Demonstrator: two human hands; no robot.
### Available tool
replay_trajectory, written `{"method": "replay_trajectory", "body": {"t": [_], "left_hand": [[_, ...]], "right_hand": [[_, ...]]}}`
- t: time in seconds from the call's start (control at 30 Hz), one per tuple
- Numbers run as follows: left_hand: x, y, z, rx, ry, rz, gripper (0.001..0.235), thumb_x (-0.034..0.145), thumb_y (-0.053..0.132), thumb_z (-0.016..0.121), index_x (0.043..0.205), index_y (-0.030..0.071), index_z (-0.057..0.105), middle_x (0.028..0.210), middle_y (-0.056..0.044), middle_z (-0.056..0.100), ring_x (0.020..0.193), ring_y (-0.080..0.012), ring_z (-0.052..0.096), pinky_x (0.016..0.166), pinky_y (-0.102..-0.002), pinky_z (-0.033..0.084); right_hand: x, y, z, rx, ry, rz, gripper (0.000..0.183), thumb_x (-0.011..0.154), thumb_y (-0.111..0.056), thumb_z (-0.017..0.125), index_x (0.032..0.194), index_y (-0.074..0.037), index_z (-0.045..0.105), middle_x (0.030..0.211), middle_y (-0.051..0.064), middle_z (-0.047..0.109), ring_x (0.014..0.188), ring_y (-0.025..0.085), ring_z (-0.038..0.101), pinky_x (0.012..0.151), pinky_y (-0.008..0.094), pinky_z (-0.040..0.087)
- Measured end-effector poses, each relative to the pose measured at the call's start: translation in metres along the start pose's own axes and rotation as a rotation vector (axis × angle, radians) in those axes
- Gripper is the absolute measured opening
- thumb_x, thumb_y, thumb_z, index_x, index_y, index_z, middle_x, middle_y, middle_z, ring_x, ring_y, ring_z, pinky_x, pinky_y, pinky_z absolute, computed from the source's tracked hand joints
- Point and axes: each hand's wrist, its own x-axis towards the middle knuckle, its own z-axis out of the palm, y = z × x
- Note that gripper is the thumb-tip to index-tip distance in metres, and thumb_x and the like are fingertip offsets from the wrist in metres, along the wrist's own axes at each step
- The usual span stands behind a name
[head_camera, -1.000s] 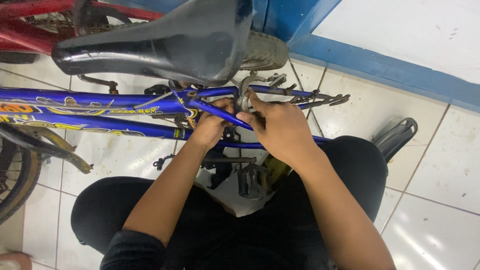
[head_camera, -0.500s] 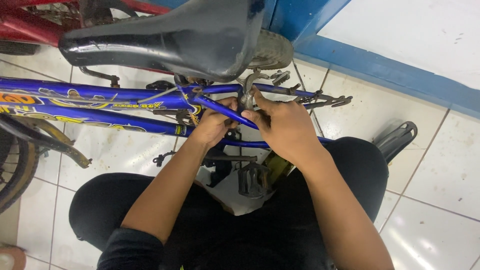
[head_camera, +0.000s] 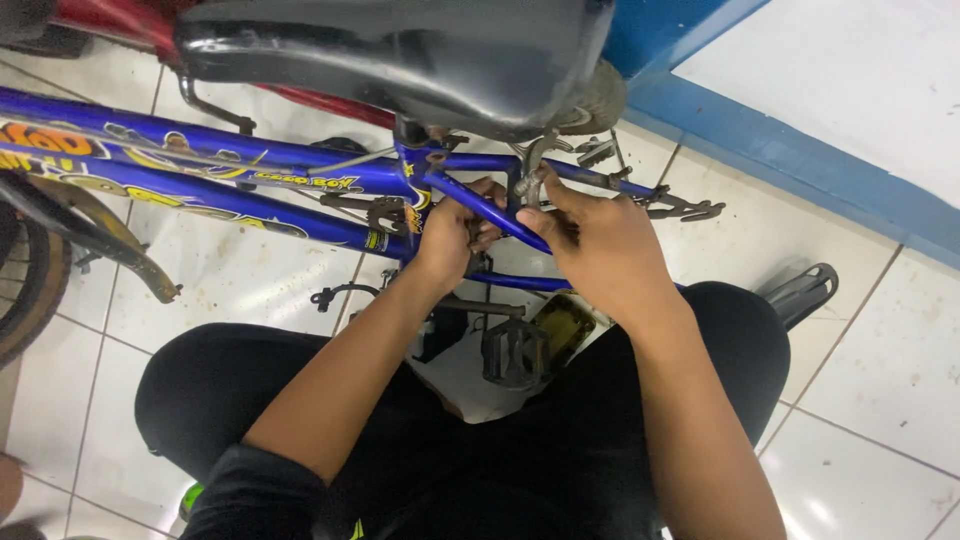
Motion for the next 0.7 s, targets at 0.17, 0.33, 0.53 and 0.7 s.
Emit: {"method": "replay_trajectory", "body": {"t": [0.17, 0.33, 0.53, 0.7], "left_hand": [[-0.025, -0.013, 0.001, -0.158, 0.152, -0.069, 0.015, 0.093, 0.023, 0.048, 0.089, 0.012, 0.059, 0.071, 0.001, 0.045, 0.064, -0.0163, 0.048, 0.056, -0.027, 0.035], [-0.036, -0.033, -0.002, -0.212, -0.006, -0.048, 0.016, 0.102, 0.014, 0.057, 0.11, 0.001, 0.061, 0.091, -0.01, 0.056, 0.079, -0.0209, 0.058, 0.065, -0.029, 0.047], [-0.034, -0.024, -0.004, 0.01, 0.291, -0.014, 0.039, 0.097, 0.023, 0.072, 0.116, -0.01, 0.062, 0.094, -0.026, 0.071, 0.066, -0.0245, 0.068, 0.056, -0.033, 0.062], [-0.039, -0.032, -0.012, 0.053, 0.305, -0.15, 0.027, 0.097, 0.026, 0.066, 0.091, 0.0, 0.065, 0.071, -0.008, 0.059, 0.06, -0.016, 0.055, 0.05, -0.027, 0.044]], "right_hand": [[-0.004, -0.016, -0.004, 0.017, -0.014, 0.035, 0.044, 0.101, -0.03, 0.064, 0.135, -0.002, 0.068, 0.079, 0.018, 0.078, 0.066, 0.041, 0.074, 0.065, 0.05, 0.057], [-0.004, -0.022, -0.006, 0.022, -0.016, 0.035, 0.045, 0.101, -0.03, 0.064, 0.134, 0.002, 0.068, 0.086, 0.021, 0.078, 0.076, 0.046, 0.074, 0.07, 0.055, 0.057], [0.0, -0.014, 0.002, 0.004, -0.023, 0.034, 0.046, 0.101, -0.03, 0.064, 0.135, 0.002, 0.067, 0.091, 0.02, 0.078, 0.082, 0.047, 0.073, 0.076, 0.058, 0.056], [0.004, -0.009, 0.003, 0.034, -0.03, 0.034, 0.048, 0.103, -0.03, 0.063, 0.138, 0.003, 0.064, 0.099, 0.022, 0.077, 0.09, 0.047, 0.073, 0.082, 0.058, 0.056]]}}
